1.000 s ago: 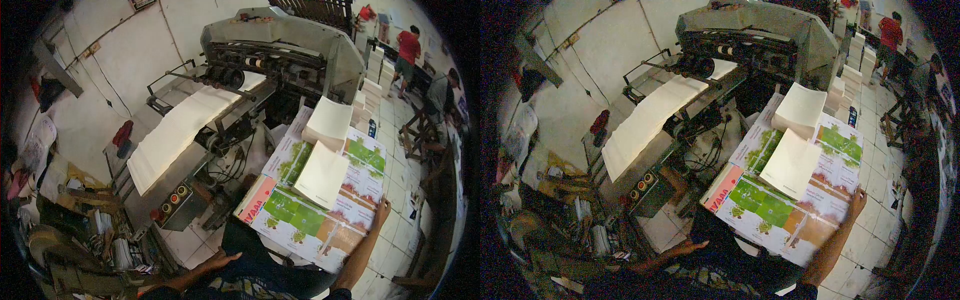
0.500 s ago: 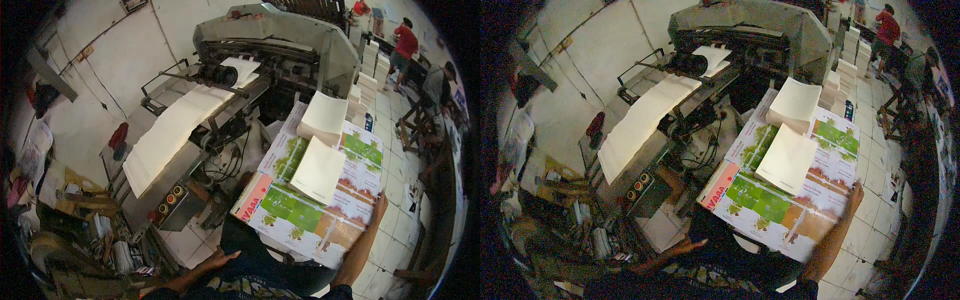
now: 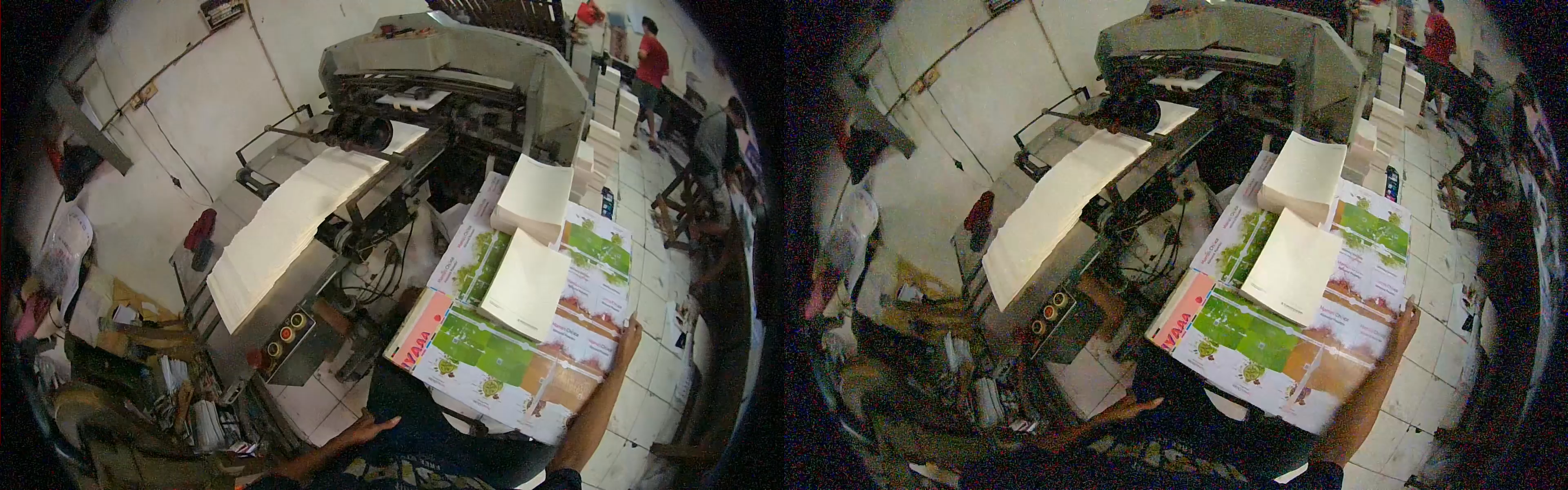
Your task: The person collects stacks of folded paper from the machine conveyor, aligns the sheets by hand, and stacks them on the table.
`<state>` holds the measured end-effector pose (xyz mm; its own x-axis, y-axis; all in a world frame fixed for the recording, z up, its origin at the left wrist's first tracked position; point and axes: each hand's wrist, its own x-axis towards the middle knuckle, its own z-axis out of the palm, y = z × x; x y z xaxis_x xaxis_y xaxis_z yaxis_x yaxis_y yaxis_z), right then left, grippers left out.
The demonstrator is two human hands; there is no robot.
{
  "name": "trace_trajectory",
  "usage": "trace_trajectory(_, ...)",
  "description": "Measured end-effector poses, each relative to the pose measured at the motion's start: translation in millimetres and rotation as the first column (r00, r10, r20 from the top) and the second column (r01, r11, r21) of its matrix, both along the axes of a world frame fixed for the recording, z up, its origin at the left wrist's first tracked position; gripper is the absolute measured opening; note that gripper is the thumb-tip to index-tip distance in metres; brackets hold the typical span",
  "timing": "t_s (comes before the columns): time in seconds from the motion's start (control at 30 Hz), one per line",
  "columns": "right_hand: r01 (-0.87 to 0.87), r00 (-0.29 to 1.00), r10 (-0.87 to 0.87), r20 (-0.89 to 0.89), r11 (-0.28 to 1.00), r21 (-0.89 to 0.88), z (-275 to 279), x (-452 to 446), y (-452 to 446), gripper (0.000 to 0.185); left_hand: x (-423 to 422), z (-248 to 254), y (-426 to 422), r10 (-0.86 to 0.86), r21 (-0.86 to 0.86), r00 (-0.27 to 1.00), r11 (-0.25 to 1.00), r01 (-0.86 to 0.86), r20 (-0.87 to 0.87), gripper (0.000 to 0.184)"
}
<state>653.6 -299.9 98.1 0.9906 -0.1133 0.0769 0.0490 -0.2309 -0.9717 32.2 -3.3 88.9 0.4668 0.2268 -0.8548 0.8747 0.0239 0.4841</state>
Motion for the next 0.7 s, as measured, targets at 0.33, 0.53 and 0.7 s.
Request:
trace_trajectory(0.33, -0.236, 0.97, 0.236, 0.056, 0.972, -0.01, 9.9, -6.3, -3.2, 0.05, -9.4, -25.8, 2.3, 0.015, -0.028, 0.997, 0.999, -0.018, -0.078, 0.152)
trace_trajectory(0.53, -0.224, 0.963, 0.218, 0.156, 0.974, 0.023, 3.6, -6.6, -3.2, 0.051, -25.4, -71.5, 3.8, 0.033, 0.051, 0.996, 0.998, -0.037, 0.085, 0.142)
trace_trajectory(0.7, -0.207, 0.978, 0.206, 0.022, 0.974, 0.095, -0.4, 0.4, -1.0, 0.062, -33.9, -87.5, 3.2, -0.011, 0.07, 0.996, 0.998, 0.005, 0.09, 0.139)
